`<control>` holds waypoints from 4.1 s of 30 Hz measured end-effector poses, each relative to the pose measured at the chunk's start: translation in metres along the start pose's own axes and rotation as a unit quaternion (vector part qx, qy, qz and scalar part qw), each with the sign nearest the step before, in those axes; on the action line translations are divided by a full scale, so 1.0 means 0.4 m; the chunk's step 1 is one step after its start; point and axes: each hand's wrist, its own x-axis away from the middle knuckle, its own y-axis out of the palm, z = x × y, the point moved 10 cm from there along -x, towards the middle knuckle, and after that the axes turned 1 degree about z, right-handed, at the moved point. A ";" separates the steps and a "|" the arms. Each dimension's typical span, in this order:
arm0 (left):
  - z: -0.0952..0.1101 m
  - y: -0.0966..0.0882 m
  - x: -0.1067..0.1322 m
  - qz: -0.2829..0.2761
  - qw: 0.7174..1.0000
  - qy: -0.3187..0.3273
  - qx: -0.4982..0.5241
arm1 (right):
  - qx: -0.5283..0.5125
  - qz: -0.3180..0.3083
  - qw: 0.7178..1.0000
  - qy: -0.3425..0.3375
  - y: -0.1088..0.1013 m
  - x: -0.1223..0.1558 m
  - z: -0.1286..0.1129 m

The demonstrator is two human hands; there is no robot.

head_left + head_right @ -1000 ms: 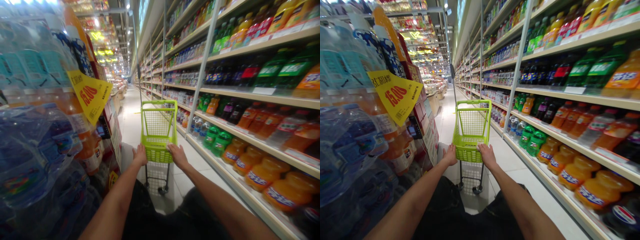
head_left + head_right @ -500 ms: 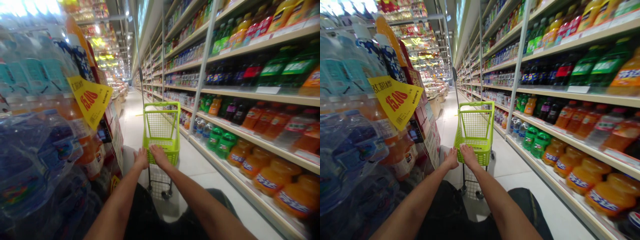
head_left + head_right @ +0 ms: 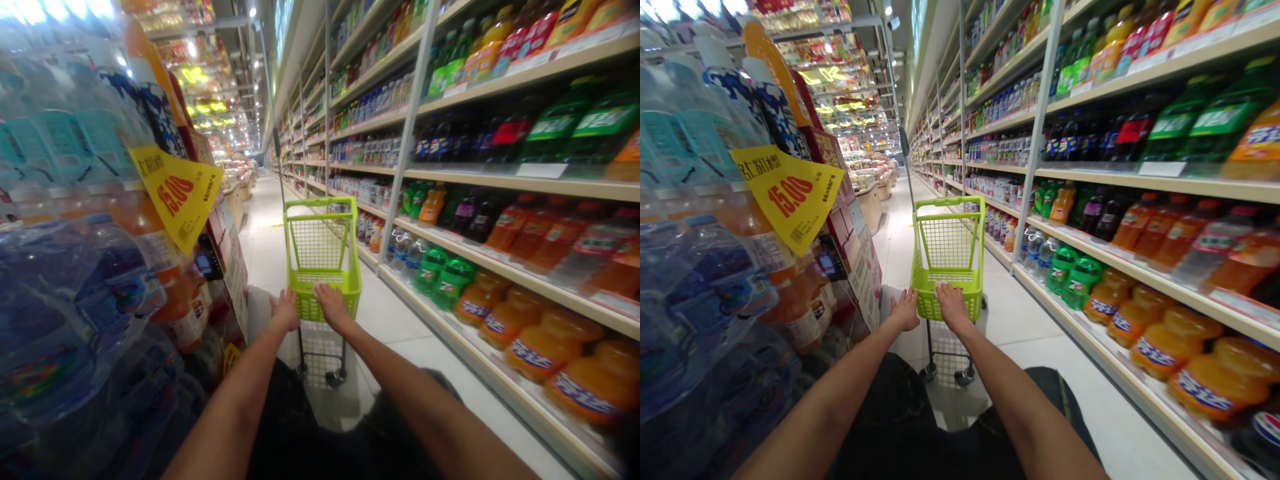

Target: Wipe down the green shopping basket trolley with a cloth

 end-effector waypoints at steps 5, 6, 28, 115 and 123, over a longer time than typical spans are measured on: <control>-0.007 -0.005 0.002 -0.005 1.000 -0.001 -0.010 | 0.000 -0.009 1.000 -0.012 -0.004 -0.004 0.014; -0.009 -0.005 0.002 -0.005 1.000 -0.001 -0.011 | 0.002 -0.006 1.000 -0.011 -0.012 0.004 0.037; 0.048 -0.070 0.004 0.090 0.995 0.000 0.031 | -0.072 0.025 0.995 0.062 -0.074 -0.020 0.023; 0.154 -0.050 0.030 0.234 0.967 0.082 0.055 | -0.029 0.010 0.999 0.045 -0.064 0.125 0.034; 0.063 -0.071 0.023 0.245 0.968 0.006 0.061 | -0.039 0.047 0.998 0.033 -0.065 0.126 0.034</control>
